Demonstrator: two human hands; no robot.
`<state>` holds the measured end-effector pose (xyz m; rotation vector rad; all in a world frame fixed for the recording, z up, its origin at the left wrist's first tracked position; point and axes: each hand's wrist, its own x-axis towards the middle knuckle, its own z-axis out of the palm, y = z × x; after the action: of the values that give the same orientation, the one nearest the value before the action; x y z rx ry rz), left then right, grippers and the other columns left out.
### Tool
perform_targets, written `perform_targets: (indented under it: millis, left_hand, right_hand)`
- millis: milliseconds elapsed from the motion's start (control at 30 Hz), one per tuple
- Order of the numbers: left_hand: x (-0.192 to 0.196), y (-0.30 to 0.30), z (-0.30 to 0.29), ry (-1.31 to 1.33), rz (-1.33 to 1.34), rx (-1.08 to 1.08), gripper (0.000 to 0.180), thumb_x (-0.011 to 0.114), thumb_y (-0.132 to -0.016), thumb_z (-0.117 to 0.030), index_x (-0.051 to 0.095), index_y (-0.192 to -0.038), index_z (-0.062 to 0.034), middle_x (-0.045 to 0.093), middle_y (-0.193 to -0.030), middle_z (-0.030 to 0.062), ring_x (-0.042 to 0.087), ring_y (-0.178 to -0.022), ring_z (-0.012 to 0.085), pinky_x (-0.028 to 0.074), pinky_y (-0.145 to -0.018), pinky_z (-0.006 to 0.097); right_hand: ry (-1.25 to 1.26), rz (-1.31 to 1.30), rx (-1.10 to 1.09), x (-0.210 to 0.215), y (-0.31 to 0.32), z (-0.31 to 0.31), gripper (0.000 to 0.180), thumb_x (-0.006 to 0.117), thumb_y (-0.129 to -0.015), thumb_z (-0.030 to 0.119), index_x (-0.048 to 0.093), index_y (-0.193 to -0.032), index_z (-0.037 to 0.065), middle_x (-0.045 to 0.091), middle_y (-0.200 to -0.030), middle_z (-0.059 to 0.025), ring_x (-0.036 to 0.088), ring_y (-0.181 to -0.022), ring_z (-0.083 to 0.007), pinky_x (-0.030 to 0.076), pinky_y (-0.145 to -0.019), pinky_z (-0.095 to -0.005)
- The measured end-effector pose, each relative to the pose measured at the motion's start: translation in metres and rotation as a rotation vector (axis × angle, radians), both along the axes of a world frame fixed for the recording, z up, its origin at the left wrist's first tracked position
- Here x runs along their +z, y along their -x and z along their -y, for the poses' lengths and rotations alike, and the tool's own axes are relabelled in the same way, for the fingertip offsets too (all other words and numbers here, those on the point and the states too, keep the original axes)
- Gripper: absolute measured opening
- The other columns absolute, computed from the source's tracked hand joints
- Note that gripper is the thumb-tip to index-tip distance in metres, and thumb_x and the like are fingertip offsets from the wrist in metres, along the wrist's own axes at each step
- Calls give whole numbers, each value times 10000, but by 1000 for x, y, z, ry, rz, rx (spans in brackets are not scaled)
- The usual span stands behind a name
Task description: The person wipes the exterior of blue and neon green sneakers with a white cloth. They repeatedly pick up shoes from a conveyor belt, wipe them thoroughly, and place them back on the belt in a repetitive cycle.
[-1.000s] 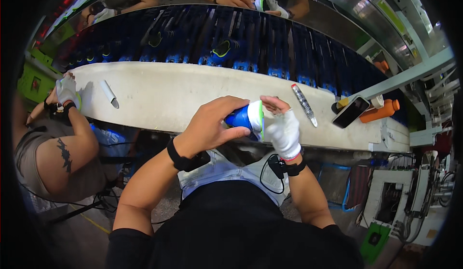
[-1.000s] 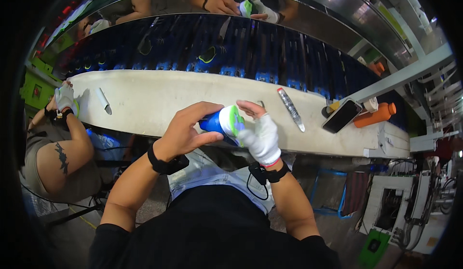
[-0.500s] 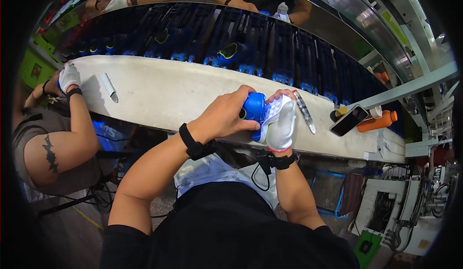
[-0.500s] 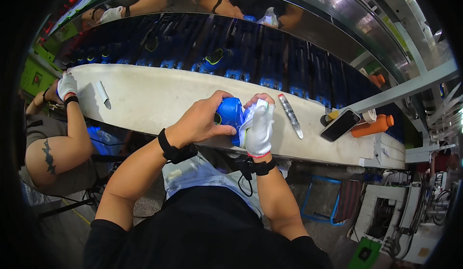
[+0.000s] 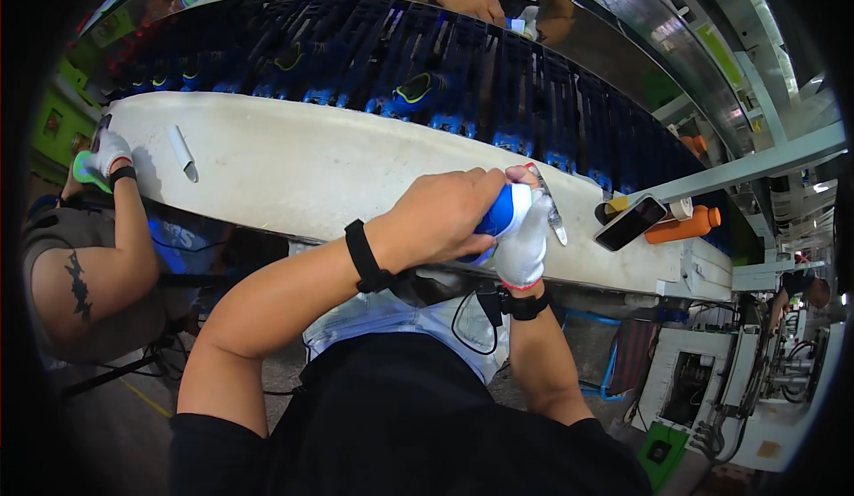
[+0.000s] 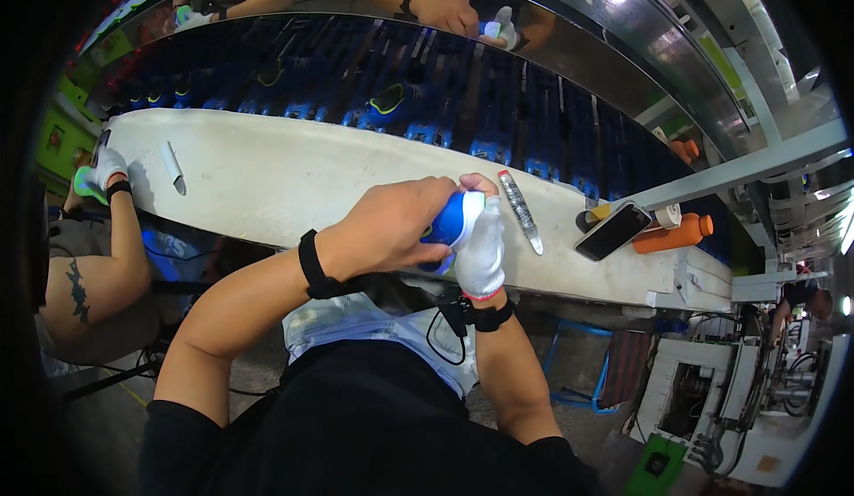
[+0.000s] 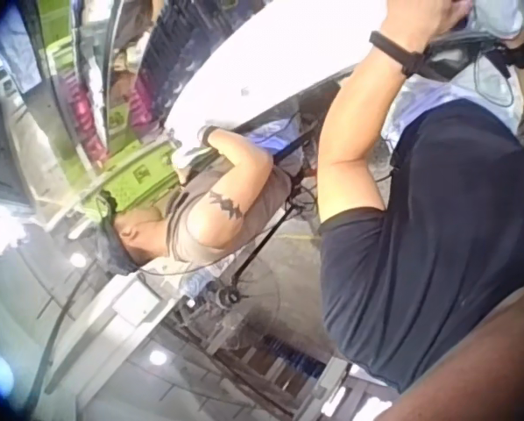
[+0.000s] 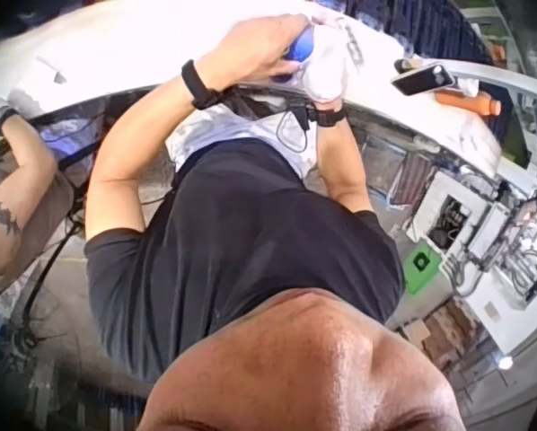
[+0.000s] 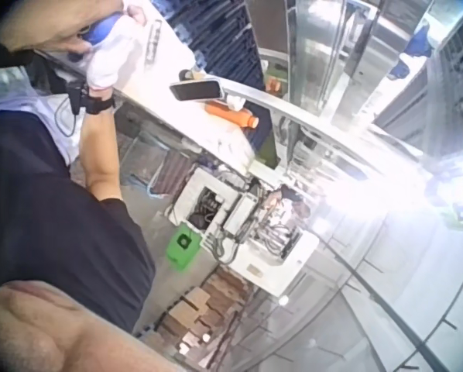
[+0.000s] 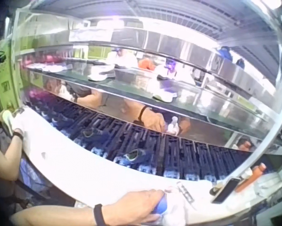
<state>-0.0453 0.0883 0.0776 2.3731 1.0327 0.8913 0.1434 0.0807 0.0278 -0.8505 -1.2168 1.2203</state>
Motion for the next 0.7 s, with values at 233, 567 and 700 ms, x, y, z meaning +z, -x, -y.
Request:
perform_targets:
  millis: [233,567,700]
  left_hand:
    - [3,-14,18,-121,56,-10,628,932,-713,-206,603,-1225,-51,672,-1027,133,689,-944,366,566,-800,476]
    - [2,-25,31,-242,-58,-73,633,940,-672,-204,624,-1203,-64,664,-1041,86,682,-926,295,563,-798,424]
    - [-2,-25,36,-301,-80,-134,580,897,-713,-201,631,-1209,-58,661,-1048,84,680,-957,295,566,-829,426]
  right_hand:
    - [-77,60,-27,4,-8,17,997,368,-1067,789,432,-1636,-27,595,-1355,-110,595,-1214,-194,468,-1087,-358]
    - [125,112,-24,20,-29,40,651,404,-1117,370,476,-1623,-34,661,-1472,-222,608,-1350,-256,480,-1147,-391]
    - [-15,569,-22,35,-38,54,632,407,-1115,355,494,-1589,-54,664,-1469,-243,592,-1407,-343,446,-1195,-435]
